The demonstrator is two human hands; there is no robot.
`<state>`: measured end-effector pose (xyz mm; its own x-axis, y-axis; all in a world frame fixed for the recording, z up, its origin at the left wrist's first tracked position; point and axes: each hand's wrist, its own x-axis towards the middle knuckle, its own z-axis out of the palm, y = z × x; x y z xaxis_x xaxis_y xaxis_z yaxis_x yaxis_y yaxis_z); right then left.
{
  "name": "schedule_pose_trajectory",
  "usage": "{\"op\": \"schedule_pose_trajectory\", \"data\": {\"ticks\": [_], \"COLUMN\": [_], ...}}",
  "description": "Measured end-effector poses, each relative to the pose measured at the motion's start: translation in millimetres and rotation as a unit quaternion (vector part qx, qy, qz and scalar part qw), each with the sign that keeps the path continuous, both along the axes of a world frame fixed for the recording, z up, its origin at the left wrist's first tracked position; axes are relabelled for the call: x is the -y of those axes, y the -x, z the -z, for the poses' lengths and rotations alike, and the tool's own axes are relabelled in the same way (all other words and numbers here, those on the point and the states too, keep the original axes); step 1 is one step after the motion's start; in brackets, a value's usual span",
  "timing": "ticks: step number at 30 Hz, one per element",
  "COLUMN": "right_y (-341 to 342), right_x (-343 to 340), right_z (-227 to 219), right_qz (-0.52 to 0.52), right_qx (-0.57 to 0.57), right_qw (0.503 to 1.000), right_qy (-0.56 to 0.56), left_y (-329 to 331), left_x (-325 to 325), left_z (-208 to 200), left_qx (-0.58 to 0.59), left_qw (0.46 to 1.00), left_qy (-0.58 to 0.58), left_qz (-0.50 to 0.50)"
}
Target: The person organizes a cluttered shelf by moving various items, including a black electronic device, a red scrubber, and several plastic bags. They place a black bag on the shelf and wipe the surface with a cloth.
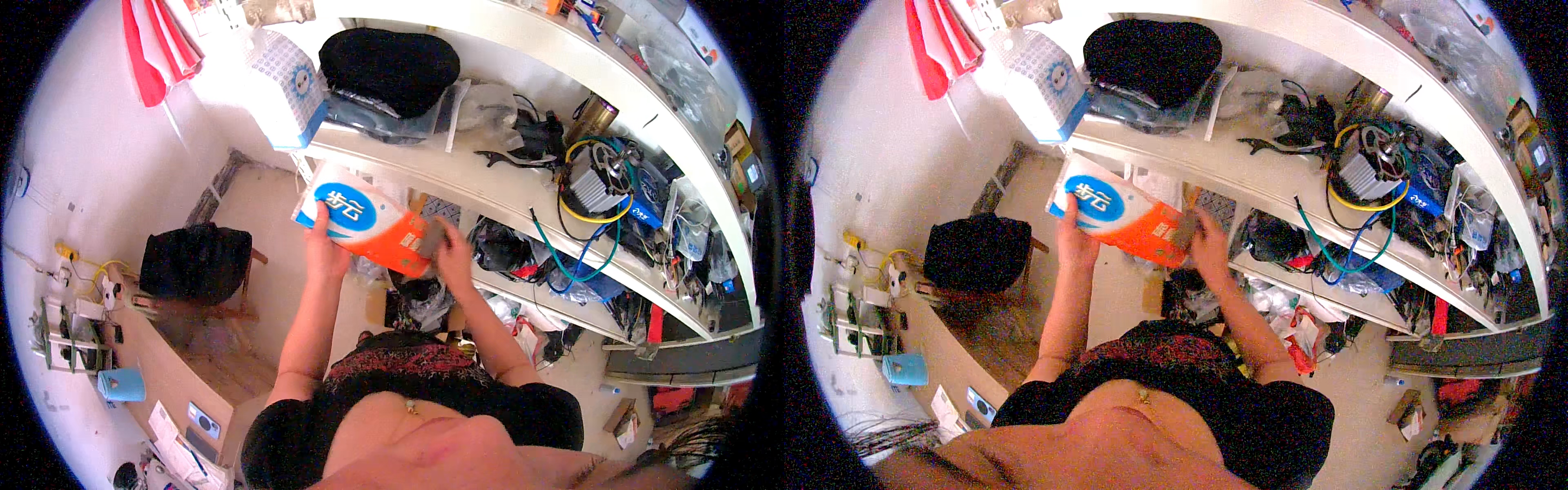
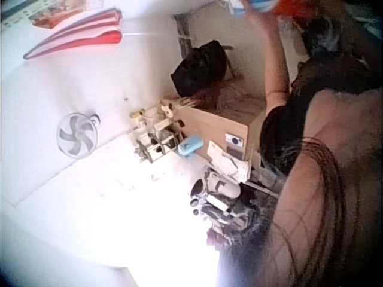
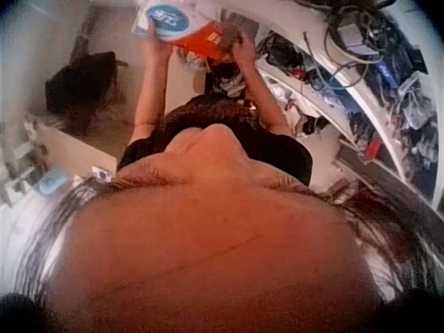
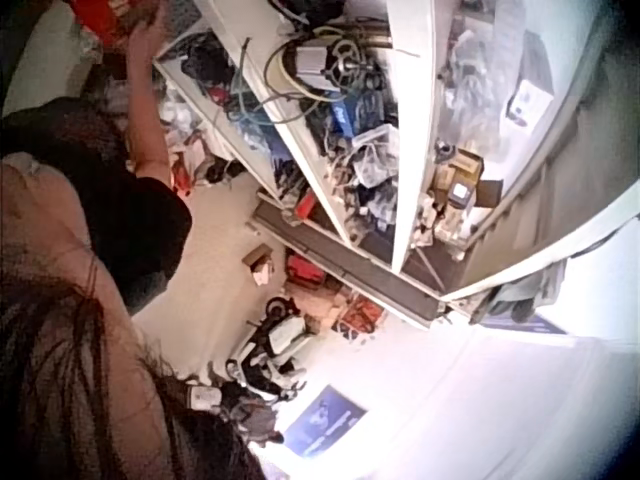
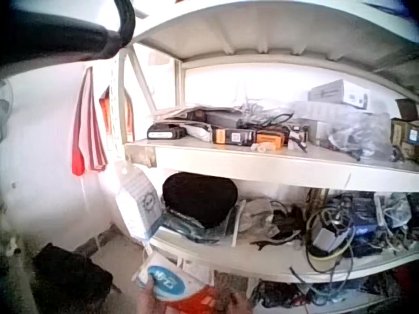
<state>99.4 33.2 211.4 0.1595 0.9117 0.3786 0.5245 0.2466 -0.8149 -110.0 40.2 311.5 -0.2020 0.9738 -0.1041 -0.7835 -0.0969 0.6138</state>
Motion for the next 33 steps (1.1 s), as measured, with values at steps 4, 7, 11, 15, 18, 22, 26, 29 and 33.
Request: {"op": "schedule_pose_trajectory", "data": {"ticks": [4,7,11,15,18,22,26,29,33], "right_y": [-61,-87,-97,-58,-16,-22,-97,-177,-108], "right_x": [17,21,27,15,-10,-56,-97,-121,-98], "right_z": [-68,-106,-113,-122,-112,-42,-33,-13,-60], "right_qz": [0.178,0.228,0.21,0.067,-0.043,-0.066,0.152,0.271,0.15], "right_qx": [-0.066,-0.104,-0.14,-0.151,-0.047,0.104,0.289,0.366,0.359], "right_qw": [0.978,0.942,0.929,0.955,0.98,0.989,0.943,0.887,0.915], "right_qy": [-0.082,-0.225,-0.27,-0.246,-0.19,-0.08,-0.063,-0.072,-0.102], "left_y": [-20,-47,-100,-120,-124,-120,-107,-113,-108], "left_x": [-31,-76,-80,-30,-10,-5,-9,-8,-6], "left_z": [-28,-18,44,106,113,98,99,86,78], "left_qx": [0.083,0.157,0.02,-0.066,-0.08,-0.123,-0.131,-0.126,-0.117], "left_qw": [0.996,0.983,0.993,0.984,0.977,0.985,0.986,0.985,0.979], "left_qy": [-0.034,-0.062,0.047,0.165,0.183,0.106,0.087,0.099,0.136], "left_qz": [-0.018,-0.071,-0.103,0.027,0.072,0.052,0.051,0.071,0.097]}}
